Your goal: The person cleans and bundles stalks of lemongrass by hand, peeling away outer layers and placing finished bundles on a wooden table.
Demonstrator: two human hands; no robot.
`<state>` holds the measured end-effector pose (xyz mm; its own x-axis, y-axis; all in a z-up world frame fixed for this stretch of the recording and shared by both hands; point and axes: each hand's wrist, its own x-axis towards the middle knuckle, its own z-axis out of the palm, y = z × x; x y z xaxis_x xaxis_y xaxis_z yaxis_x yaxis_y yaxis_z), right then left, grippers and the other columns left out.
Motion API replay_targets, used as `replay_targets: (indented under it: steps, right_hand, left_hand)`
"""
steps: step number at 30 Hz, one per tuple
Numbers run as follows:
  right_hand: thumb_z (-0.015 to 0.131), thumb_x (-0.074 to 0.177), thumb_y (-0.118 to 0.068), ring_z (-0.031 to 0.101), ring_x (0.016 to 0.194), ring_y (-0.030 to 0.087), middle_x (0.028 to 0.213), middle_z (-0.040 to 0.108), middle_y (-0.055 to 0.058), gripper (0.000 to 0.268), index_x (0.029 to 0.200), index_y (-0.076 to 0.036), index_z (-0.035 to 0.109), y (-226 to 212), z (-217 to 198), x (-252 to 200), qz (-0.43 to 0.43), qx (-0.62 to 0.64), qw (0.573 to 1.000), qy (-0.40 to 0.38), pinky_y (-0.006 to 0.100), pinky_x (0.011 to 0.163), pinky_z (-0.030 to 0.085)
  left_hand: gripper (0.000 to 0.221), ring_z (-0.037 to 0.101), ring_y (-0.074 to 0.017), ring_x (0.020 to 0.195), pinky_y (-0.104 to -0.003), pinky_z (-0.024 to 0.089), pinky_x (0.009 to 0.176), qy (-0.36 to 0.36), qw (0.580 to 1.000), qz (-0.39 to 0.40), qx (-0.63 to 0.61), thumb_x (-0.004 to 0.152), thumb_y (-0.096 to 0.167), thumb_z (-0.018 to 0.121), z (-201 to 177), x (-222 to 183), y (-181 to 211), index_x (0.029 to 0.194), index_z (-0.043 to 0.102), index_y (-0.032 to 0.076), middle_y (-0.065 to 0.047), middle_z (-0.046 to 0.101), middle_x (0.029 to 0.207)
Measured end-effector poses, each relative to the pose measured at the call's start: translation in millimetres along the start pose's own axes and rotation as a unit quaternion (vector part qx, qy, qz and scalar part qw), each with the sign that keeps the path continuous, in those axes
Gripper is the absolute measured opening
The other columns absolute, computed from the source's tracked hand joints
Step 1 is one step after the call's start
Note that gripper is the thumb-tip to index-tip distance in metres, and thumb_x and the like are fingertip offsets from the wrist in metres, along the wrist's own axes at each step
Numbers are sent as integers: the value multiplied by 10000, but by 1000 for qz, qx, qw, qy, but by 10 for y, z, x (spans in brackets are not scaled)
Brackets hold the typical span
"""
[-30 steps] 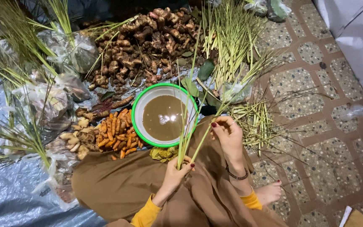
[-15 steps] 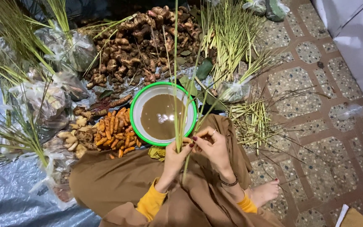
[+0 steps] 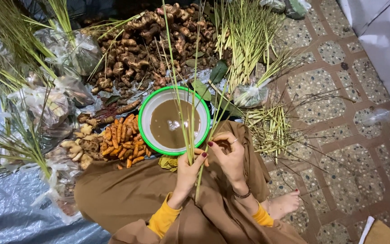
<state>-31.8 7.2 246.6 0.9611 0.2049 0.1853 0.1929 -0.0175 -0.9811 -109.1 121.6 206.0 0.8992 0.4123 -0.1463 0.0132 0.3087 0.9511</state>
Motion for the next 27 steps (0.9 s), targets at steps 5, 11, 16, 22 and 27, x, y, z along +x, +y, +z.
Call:
replay_targets:
  steps: [5,11,16,22,27]
  right_hand:
    - [827,843,-42,652,775,105,834,725,69,122,880,-26,712,-14,-127,76,-15,-47,997,-63,240,725,566]
    - [807,824,-9,658,760,116,789,731,98,97,888,-29,738,-143,-95,14,30,-11,997,-68,291,709,594]
    - [791,805,30,653,772,131,798,701,95,106,881,-31,751,-60,-153,46,6,-10,997,-71,307,719,595]
    - [775,811,28,669,753,208,792,680,110,110,863,-64,743,-3,-176,56,-70,-39,991,-103,334,710,574]
    - [750,819,43,677,725,256,779,680,94,131,865,-77,729,51,-211,67,-118,-62,984,-117,362,697,566]
  left_hand:
    - [119,381,-20,452,-164,311,458,3,1000,-8,17,939,110,710,17,-7,86,913,732,-4,-36,656,545]
    - [23,450,-66,545,-263,443,507,5,988,86,127,788,23,779,-139,105,-396,797,761,34,-52,620,515]
    - [43,508,-79,622,-291,499,570,5,986,96,133,798,-7,731,44,20,115,822,752,22,-76,674,591]
    - [168,447,-111,580,-334,442,525,-15,979,133,156,817,4,711,-41,48,-92,671,639,48,-64,537,522]
    - [284,445,-146,492,-296,423,503,-28,975,155,158,851,17,700,19,75,19,596,605,100,-66,533,498]
